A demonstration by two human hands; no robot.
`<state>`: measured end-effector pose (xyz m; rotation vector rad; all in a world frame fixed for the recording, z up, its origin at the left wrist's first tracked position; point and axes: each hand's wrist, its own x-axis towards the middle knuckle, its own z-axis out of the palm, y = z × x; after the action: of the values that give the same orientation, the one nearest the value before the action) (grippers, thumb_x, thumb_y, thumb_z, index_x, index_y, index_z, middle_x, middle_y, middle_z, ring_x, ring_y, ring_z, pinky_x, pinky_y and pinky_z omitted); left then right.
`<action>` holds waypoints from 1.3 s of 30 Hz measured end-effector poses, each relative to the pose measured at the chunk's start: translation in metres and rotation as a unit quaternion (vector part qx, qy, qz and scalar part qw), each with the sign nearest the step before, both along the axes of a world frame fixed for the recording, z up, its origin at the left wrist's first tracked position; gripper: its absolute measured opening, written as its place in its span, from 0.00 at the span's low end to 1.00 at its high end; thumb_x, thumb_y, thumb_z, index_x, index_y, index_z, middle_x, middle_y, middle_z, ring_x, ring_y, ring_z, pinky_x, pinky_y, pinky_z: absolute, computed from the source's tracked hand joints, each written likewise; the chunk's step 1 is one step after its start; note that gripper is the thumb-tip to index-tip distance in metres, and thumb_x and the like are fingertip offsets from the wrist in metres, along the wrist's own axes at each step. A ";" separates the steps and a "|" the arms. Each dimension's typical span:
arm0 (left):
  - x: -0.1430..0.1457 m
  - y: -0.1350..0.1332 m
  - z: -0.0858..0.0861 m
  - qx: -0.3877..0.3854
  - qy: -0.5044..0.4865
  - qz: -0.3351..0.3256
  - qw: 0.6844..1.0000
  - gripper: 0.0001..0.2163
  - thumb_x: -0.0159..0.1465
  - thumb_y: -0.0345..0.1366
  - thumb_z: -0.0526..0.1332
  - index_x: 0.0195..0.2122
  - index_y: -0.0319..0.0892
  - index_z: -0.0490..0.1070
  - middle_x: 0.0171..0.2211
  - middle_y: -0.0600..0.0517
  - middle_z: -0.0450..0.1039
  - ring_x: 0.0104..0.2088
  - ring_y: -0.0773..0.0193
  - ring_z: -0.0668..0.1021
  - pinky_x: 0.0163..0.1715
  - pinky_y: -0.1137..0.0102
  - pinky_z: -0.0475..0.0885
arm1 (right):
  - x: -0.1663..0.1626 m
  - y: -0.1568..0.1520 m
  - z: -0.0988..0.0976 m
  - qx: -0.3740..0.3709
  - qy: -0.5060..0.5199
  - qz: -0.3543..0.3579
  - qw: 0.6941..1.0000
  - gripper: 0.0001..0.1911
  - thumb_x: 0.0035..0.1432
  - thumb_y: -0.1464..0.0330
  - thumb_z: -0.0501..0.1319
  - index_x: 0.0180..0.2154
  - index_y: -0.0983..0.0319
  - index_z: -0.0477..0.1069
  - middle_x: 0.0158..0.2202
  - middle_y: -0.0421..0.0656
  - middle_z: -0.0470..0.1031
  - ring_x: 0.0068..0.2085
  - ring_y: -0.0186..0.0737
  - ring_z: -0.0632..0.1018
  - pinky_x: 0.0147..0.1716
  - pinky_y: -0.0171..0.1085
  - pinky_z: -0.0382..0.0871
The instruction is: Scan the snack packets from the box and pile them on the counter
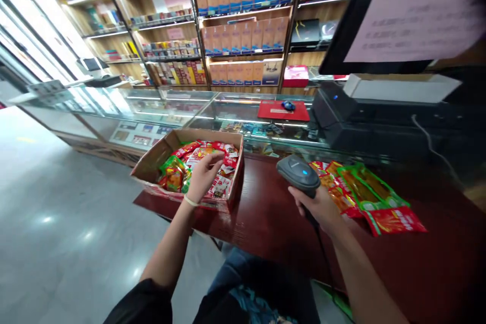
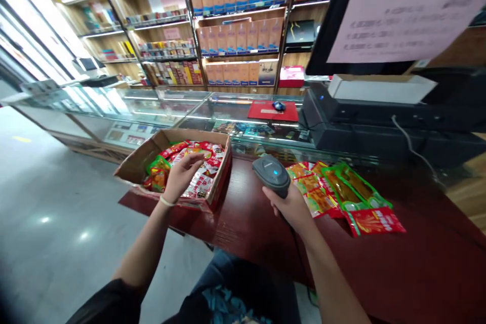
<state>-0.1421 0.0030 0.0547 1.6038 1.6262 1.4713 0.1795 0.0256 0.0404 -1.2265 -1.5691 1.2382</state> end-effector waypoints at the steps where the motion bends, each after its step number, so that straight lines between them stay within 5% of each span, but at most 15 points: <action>1: -0.015 -0.003 -0.004 -0.008 0.011 0.014 1.000 0.13 0.64 0.41 0.61 0.46 0.42 0.76 0.45 0.46 0.78 0.44 0.57 0.79 0.48 0.65 0.72 | -0.009 0.002 0.002 0.003 -0.006 0.011 1.000 0.22 0.53 0.51 0.67 0.22 0.59 0.64 0.14 0.37 0.67 0.14 0.32 0.68 0.16 0.33 0.62; 6: -0.068 -0.012 -0.015 -0.074 0.124 0.053 0.988 0.10 0.62 0.38 0.61 0.43 0.42 0.76 0.36 0.48 0.78 0.37 0.58 0.78 0.40 0.67 0.71 | -0.047 0.013 0.002 -0.017 -0.001 0.047 0.999 0.21 0.52 0.52 0.67 0.25 0.59 0.64 0.16 0.36 0.68 0.14 0.32 0.68 0.15 0.32 0.60; 9: -0.083 -0.005 -0.018 -0.115 0.230 0.017 0.966 0.09 0.61 0.36 0.61 0.41 0.42 0.76 0.33 0.48 0.76 0.35 0.57 0.77 0.39 0.66 0.70 | -0.061 0.019 -0.002 -0.025 0.006 0.072 0.997 0.21 0.51 0.51 0.67 0.27 0.60 0.64 0.16 0.36 0.68 0.14 0.32 0.67 0.15 0.32 0.59; 14: -0.087 0.016 -0.032 -0.132 0.356 -0.170 0.909 0.17 0.54 0.28 0.63 0.45 0.44 0.75 0.44 0.44 0.74 0.45 0.52 0.74 0.50 0.62 0.66 | -0.072 0.022 -0.007 -0.041 0.014 0.089 0.995 0.21 0.52 0.51 0.67 0.28 0.60 0.65 0.17 0.35 0.68 0.14 0.32 0.68 0.14 0.32 0.59; 17: -0.082 0.025 -0.044 -0.170 0.442 -0.177 0.863 0.24 0.45 0.25 0.68 0.46 0.43 0.74 0.46 0.41 0.73 0.48 0.46 0.72 0.52 0.58 0.65 | -0.072 0.021 -0.009 -0.045 0.010 0.087 0.995 0.20 0.52 0.52 0.67 0.28 0.60 0.65 0.16 0.35 0.68 0.14 0.32 0.68 0.14 0.32 0.58; 20: -0.077 0.030 -0.046 -0.173 0.466 -0.147 0.855 0.18 0.45 0.25 0.67 0.39 0.43 0.74 0.41 0.41 0.74 0.46 0.46 0.72 0.49 0.57 0.65 | -0.070 0.021 -0.010 -0.050 0.007 0.082 0.995 0.20 0.51 0.52 0.68 0.27 0.59 0.65 0.15 0.35 0.67 0.14 0.32 0.68 0.14 0.32 0.58; 25: -0.083 0.040 -0.028 -0.109 0.278 -0.018 0.954 0.02 0.57 0.32 0.61 0.30 0.43 0.73 0.31 0.48 0.73 0.34 0.57 0.73 0.40 0.66 0.67 | -0.068 0.024 -0.009 -0.049 0.017 0.064 0.997 0.21 0.48 0.51 0.69 0.26 0.59 0.64 0.15 0.35 0.67 0.13 0.32 0.67 0.13 0.32 0.59; 29: -0.092 0.042 -0.017 -0.084 0.024 0.050 0.995 0.11 0.59 0.43 0.62 0.33 0.40 0.75 0.27 0.52 0.74 0.29 0.62 0.74 0.32 0.70 0.68 | -0.064 0.023 -0.007 -0.044 0.018 0.069 0.996 0.20 0.49 0.52 0.68 0.27 0.59 0.64 0.15 0.34 0.67 0.13 0.32 0.67 0.13 0.32 0.59; 34: -0.082 0.036 -0.003 -0.092 -0.289 -0.014 0.953 0.17 0.53 0.43 0.69 0.39 0.38 0.74 0.30 0.51 0.76 0.27 0.66 0.76 0.29 0.72 0.71 | -0.056 0.021 -0.006 -0.020 0.019 0.067 0.997 0.19 0.52 0.52 0.66 0.27 0.59 0.65 0.15 0.34 0.67 0.13 0.32 0.67 0.14 0.32 0.58; 39: -0.054 0.048 0.007 -0.115 -0.456 -0.051 0.881 0.04 0.63 0.35 0.61 0.33 0.41 0.68 0.24 0.55 0.68 0.22 0.70 0.71 0.25 0.73 0.71 | -0.047 0.021 -0.006 -0.002 0.030 0.056 0.998 0.20 0.52 0.52 0.66 0.26 0.59 0.64 0.15 0.34 0.66 0.13 0.33 0.67 0.13 0.33 0.58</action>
<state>-0.1964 0.0515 0.0616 0.6472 1.0697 1.5444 0.1322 0.0468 0.0344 -1.1060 -1.6105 1.3365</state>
